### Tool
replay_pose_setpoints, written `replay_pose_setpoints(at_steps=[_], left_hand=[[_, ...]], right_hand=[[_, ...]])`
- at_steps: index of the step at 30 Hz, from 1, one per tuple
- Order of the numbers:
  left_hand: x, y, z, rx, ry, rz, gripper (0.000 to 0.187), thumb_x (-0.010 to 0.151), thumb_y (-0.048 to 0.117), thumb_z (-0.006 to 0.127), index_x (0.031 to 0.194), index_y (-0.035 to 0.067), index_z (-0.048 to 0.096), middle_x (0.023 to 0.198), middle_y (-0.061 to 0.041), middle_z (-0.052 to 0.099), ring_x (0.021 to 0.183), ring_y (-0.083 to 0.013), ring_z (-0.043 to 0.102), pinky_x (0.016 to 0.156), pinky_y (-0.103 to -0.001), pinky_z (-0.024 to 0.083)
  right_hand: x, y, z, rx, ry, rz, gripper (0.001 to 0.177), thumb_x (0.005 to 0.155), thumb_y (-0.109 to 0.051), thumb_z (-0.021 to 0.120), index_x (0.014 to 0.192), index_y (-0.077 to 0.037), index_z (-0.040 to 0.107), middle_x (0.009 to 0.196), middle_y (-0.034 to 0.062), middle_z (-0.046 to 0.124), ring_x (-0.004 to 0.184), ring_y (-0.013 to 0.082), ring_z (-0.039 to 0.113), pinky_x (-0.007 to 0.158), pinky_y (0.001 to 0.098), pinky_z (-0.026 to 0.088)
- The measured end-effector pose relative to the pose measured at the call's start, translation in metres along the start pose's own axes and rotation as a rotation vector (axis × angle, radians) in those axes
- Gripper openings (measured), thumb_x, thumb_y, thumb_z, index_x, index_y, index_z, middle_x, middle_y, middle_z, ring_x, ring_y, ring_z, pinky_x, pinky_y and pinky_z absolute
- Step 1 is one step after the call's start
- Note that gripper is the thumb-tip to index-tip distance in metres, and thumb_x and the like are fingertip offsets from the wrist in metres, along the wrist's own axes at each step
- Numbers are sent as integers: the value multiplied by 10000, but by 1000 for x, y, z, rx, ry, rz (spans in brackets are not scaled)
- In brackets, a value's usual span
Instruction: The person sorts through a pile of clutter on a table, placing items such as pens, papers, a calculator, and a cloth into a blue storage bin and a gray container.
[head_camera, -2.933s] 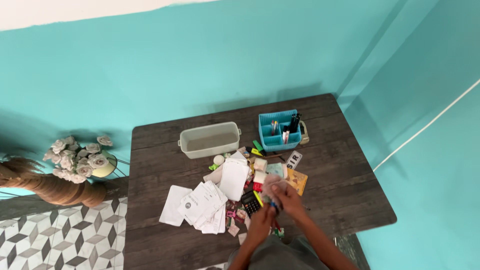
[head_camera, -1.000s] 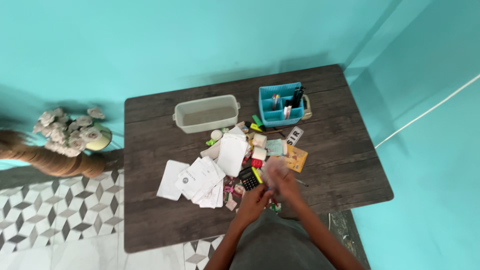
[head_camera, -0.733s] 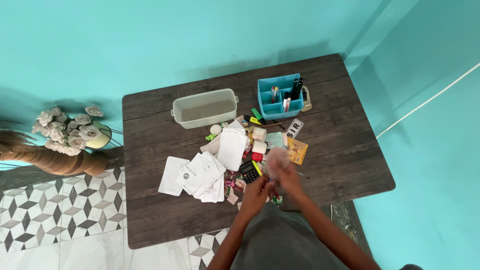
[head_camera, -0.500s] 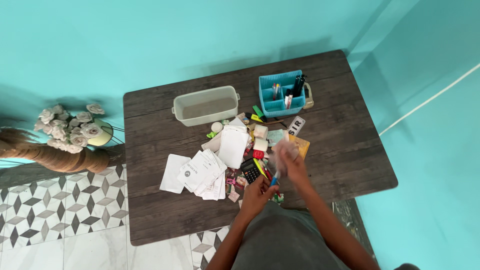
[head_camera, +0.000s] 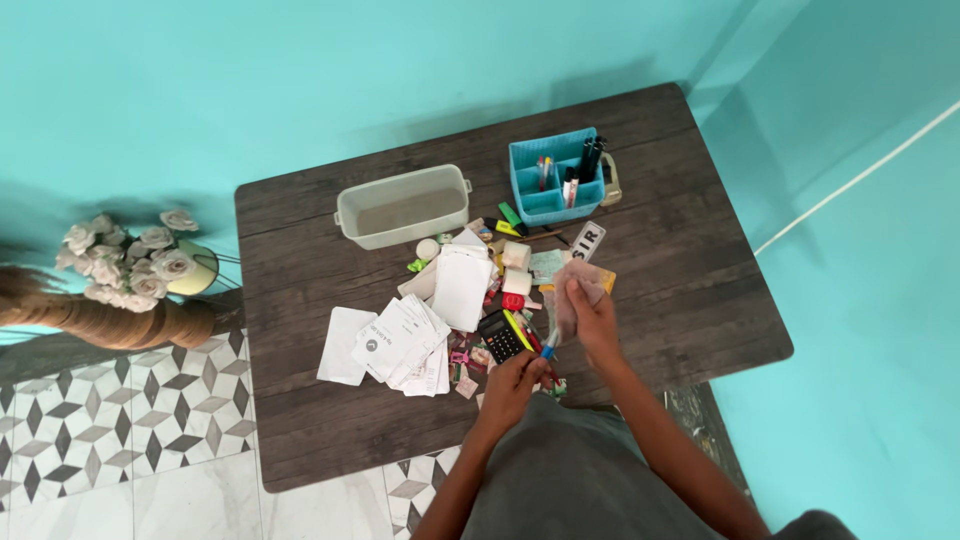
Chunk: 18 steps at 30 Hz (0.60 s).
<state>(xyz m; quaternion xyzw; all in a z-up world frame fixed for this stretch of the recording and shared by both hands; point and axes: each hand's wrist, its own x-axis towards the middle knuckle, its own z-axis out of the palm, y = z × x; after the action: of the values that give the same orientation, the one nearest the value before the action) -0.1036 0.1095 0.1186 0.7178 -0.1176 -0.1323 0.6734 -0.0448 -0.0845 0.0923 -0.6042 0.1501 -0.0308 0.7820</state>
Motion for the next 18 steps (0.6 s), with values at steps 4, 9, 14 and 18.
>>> replay_pose_setpoints(at_steps=[4, 9, 14, 18], left_hand=[[4, -1, 6, -13, 102, -40, 291, 1062, 253, 575, 946, 21, 708, 739, -62, 752, 664, -119, 706, 591, -274, 511], [6, 4, -9, 37, 84, -101, 235, 956, 234, 722, 911, 7, 684, 725, -70, 752, 659, -105, 725, 576, -272, 524], [3, 6, -9, 32, 242, -55, 187, 934, 203, 735, 962, 18, 726, 748, -59, 756, 639, -103, 677, 575, -272, 512], [9, 12, -13, -13, 396, 6, 174, 935, 174, 753, 981, 7, 730, 788, -49, 739, 681, -88, 667, 622, -256, 530]], right_hand=[[-28, 9, 19, -60, -74, 162, 356, 958, -408, 691, 1075, -72, 692, 813, 26, 664, 620, 83, 594, 517, 250, 480], [-32, 0, 24, -100, -83, 220, 331, 917, -379, 665, 1106, -108, 681, 915, 31, 730, 705, 123, 694, 587, 287, 555], [-6, -9, 0, 29, -3, -19, 350, 1022, -323, 664, 1180, -12, 696, 1043, 34, 728, 921, 86, 678, 781, 251, 556], [-14, -1, 0, 62, 47, 75, 355, 1010, -326, 655, 1189, -21, 691, 1033, 36, 717, 900, 80, 663, 757, 244, 548]])
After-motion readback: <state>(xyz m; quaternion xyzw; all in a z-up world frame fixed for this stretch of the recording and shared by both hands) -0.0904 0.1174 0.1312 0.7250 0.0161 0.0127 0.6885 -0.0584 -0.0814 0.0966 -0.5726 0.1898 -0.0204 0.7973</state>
